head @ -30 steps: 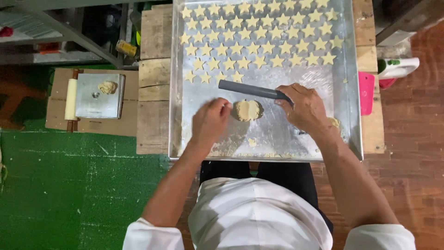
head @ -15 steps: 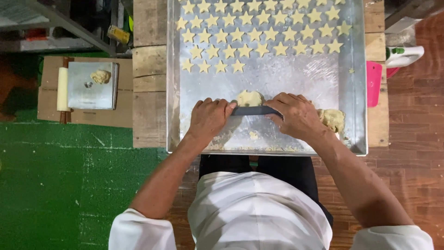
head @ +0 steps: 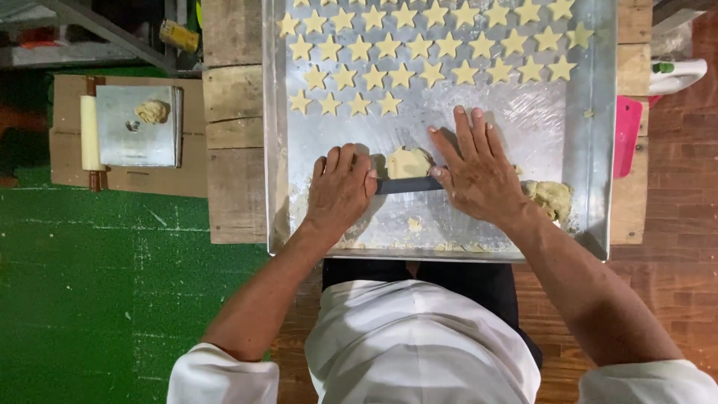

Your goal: Flattening dough with a rolling pin, cutting star-shaped cookies, and arranging them on a baking tray.

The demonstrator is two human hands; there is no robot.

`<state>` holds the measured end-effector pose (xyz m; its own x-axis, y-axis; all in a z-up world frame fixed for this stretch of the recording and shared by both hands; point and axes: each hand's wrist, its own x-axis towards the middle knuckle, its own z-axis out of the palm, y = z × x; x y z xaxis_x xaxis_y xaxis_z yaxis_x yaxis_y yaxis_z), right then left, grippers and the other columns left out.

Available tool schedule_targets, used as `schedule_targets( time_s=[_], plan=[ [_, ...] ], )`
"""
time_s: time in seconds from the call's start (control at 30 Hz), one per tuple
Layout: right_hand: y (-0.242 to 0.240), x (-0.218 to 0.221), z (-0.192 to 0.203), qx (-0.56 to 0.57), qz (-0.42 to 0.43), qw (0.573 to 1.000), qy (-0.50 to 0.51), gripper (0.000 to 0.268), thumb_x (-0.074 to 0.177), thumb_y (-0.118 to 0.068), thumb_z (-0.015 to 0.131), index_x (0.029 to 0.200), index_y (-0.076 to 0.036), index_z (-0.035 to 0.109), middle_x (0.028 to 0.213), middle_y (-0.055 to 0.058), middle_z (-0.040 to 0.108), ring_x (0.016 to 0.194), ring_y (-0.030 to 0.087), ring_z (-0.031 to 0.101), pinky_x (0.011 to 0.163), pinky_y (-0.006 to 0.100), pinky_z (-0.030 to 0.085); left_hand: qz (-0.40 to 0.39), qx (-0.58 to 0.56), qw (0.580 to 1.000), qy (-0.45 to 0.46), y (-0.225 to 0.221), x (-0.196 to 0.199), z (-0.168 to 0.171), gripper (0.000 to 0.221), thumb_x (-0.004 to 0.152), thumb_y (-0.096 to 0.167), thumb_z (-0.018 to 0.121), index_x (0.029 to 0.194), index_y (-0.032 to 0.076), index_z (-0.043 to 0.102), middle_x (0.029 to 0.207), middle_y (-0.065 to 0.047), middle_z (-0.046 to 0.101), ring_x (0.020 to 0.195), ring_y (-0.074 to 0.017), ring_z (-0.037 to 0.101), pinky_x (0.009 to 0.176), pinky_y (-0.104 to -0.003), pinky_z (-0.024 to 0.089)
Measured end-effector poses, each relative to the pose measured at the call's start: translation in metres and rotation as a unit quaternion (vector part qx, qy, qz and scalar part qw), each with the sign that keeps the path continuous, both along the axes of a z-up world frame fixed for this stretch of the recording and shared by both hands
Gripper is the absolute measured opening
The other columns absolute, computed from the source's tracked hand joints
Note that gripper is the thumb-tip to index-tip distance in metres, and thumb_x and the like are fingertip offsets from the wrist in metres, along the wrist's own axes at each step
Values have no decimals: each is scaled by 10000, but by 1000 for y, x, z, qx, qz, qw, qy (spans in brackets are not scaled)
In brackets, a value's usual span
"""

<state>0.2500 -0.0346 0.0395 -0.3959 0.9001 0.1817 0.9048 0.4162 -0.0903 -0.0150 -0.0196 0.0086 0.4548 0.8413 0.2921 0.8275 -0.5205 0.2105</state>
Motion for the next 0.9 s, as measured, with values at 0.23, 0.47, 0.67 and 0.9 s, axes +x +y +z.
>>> schedule_targets(
  time_s=[0.23, 0.47, 0.67, 0.9],
  plan=[
    [26, -2, -3, -70, -28, 997, -2, 595, 1083, -371, 342, 1639, -164, 373, 1643, 325, 295, 1501, 546, 274, 1206, 634, 213, 39, -163, 986, 18, 19, 2, 11, 253, 1059, 308, 383, 1215, 151, 505, 1281, -131, 430, 1244, -411, 442, 1006, -571, 387],
    [44, 3, -10, -85, -42, 995, 17, 606, 1073, -330, 300, 1658, -175, 336, 1690, 308, 180, 1541, 537, 140, 1224, 639, 86, 54, -188, 980, 25, 34, 6, 18, 248, 1070, 288, 402, 1297, 206, 460, 1427, -171, 345, 1397, -427, 322, 1096, -586, 301],
    [67, 11, -13, 6, -3, 997, -71, 812, 953, -264, 580, 1680, -138, 243, 1651, 340, 211, 1496, 575, 322, 1196, 688, 324, 65, -103, 993, 2, 52, 6, -4, 339, 1010, 262, 503, 1335, 179, 550, 1567, -140, 363, 1470, -388, 288, 1066, -578, 323],
    [93, 6, -2, -16, -46, 999, 3, 795, 943, -165, 647, 1682, -131, 356, 1665, 296, 109, 1530, 552, 154, 1220, 742, 167, 90, -101, 991, -22, 81, 11, 0, 275, 1032, 236, 504, 1297, 185, 556, 1574, -109, 330, 1492, -397, 253, 1089, -619, 338]
  ],
)
